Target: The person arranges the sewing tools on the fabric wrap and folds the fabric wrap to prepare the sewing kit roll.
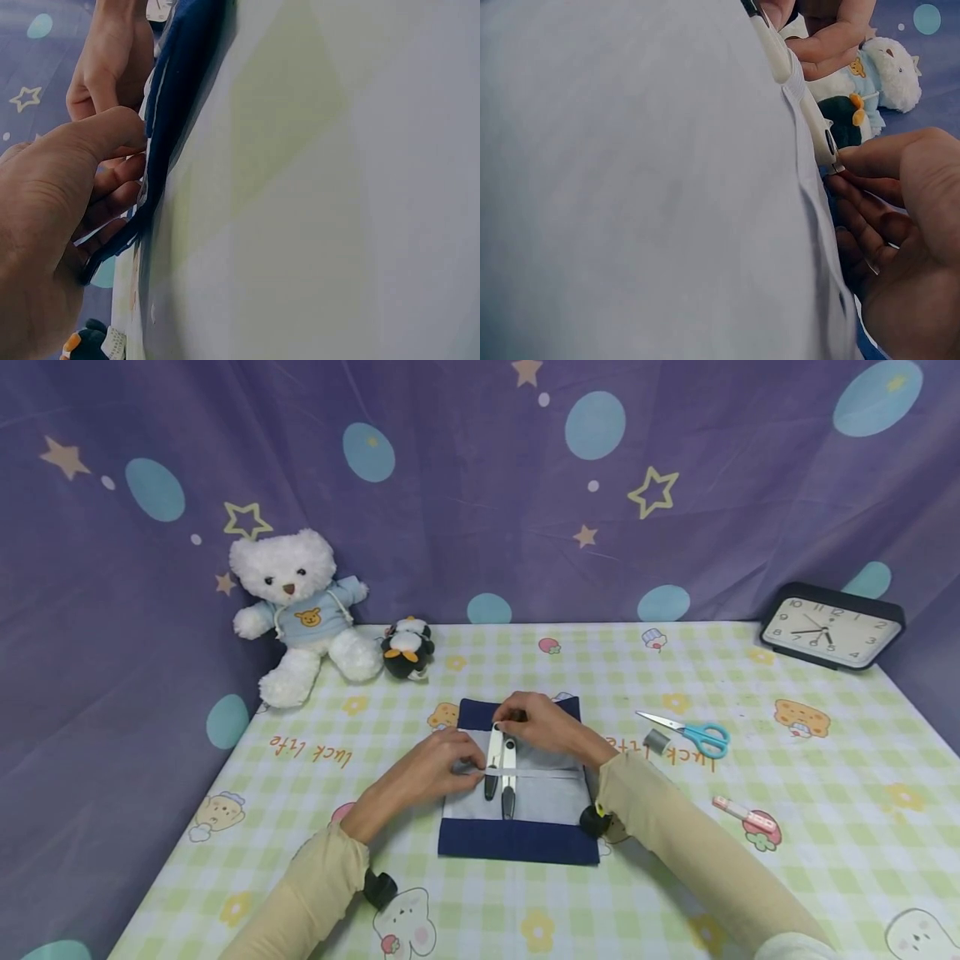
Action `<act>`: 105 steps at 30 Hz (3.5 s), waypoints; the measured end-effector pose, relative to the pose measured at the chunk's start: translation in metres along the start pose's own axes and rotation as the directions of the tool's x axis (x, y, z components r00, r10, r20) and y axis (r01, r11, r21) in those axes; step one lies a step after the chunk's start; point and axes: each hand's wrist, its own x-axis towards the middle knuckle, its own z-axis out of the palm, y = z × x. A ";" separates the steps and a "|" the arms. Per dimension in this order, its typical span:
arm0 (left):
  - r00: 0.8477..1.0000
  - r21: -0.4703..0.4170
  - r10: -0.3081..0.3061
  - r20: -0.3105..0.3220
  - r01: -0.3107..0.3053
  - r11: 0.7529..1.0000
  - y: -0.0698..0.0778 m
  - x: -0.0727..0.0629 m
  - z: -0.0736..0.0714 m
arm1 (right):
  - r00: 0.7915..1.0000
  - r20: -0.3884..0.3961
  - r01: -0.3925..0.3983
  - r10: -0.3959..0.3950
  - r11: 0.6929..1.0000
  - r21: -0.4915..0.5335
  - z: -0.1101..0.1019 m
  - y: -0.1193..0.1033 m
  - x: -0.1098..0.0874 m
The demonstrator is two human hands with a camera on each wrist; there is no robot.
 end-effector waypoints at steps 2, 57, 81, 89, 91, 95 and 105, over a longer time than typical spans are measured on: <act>1.000 -0.004 -0.007 0.003 0.007 1.000 0.000 0.000 0.000 | 1.000 0.003 0.004 -0.003 1.000 -0.003 0.000 0.000 0.000; 0.999 -0.009 -0.045 0.022 0.045 0.999 0.001 0.000 0.000 | 0.996 0.079 0.036 -0.042 0.997 0.071 0.000 0.001 -0.003; 0.997 -0.027 -0.063 0.035 0.064 0.998 0.000 0.000 0.001 | 0.994 0.062 0.092 -0.085 0.990 -0.103 -0.001 -0.005 -0.004; 0.996 -0.019 -0.076 0.048 0.077 0.997 0.002 0.000 0.000 | 0.992 0.075 0.103 -0.097 0.992 -0.077 -0.001 -0.006 -0.004; 0.996 -0.019 -0.075 0.049 0.076 0.997 0.003 0.000 -0.001 | 0.993 0.075 0.095 -0.090 0.993 -0.066 0.000 -0.005 -0.004; 0.996 -0.019 -0.075 0.048 0.076 0.997 0.004 0.000 -0.001 | 0.994 0.079 0.079 -0.075 0.996 -0.045 0.000 -0.003 -0.004; 0.995 -0.026 -0.085 0.055 0.087 0.996 0.005 -0.001 -0.002 | 0.987 0.122 0.110 -0.109 0.994 0.002 0.002 -0.001 -0.003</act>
